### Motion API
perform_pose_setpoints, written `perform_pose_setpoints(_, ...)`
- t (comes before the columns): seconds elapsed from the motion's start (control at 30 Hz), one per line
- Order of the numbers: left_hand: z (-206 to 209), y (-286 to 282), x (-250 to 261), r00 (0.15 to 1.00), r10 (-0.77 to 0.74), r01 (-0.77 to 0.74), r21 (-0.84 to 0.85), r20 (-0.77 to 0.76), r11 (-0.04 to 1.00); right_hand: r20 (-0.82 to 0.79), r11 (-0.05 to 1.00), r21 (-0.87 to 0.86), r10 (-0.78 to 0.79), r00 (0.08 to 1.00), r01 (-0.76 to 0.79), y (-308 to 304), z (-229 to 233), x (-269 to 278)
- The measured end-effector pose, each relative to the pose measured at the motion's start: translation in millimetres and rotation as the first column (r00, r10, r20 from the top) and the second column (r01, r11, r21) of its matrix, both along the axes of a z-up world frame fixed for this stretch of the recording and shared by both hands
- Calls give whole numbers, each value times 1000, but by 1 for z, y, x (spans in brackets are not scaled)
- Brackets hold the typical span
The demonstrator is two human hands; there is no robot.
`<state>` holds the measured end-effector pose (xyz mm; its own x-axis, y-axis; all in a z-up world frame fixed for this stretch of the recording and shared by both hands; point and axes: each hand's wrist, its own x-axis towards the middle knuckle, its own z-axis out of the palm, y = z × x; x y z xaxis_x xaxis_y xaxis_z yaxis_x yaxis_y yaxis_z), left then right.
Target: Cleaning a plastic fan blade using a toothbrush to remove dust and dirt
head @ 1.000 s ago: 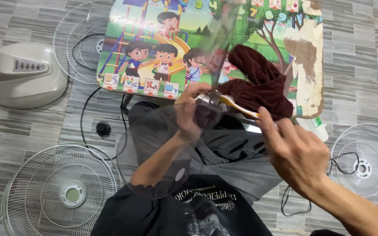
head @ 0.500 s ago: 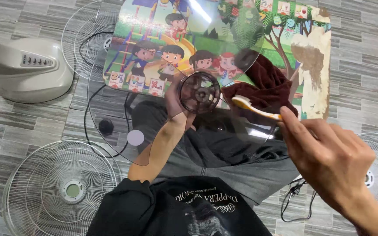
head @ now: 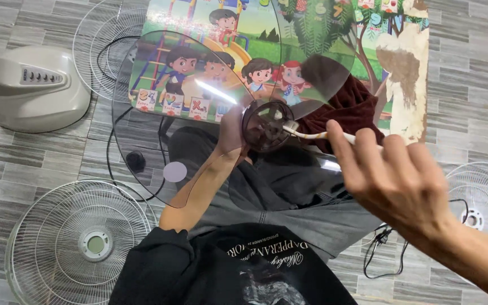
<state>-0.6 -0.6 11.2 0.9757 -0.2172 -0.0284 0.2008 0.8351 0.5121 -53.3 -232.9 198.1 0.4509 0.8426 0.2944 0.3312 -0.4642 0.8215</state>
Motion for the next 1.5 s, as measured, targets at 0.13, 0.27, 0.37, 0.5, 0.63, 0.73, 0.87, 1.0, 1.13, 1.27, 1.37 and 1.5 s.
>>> perform_pose_setpoints(0.13,9,2,-3,964,35,-74,141,262,987,-116,987,-73,-154,981,146,10,-9,-7)
perform_pose_setpoints(0.27,10,6,-5,899,117,-180,114,422,977,-622,954,57,-196,758,294,6,-14,-5)
perform_pose_setpoints(0.37,21,7,-14,887,132,-231,179,443,956,-900,855,153,-86,426,495,12,-10,0)
perform_pose_setpoints(0.5,-14,2,5,897,227,-263,47,380,964,-946,502,51,302,-120,863,10,-28,10)
perform_pose_setpoints(0.63,-13,11,12,873,216,-244,8,437,970,-754,417,193,643,-138,888,-7,-55,6)
perform_pose_setpoints(0.73,4,7,6,876,224,-187,-127,427,974,-772,340,209,633,-59,917,-5,-42,-8)
perform_pose_setpoints(0.87,1,-2,8,850,263,-197,-188,456,962,-712,535,692,394,581,485,11,-57,-28)
perform_pose_setpoints(1.0,0,-12,6,805,349,-307,-166,480,937,-544,615,749,358,758,247,26,-85,-29)
perform_pose_setpoints(1.13,1,-9,3,815,382,-368,-120,435,922,-512,581,779,375,773,234,31,-100,-26)
perform_pose_setpoints(1.27,3,-3,3,813,359,-331,-144,458,933,-501,517,795,260,826,319,17,-104,-19)
perform_pose_setpoints(1.37,9,-10,2,788,352,-338,-122,505,933,-493,490,824,373,786,284,22,-96,-23)
perform_pose_setpoints(1.5,8,-14,-1,803,326,-345,-56,499,937,-498,528,816,439,748,233,34,-100,-26)
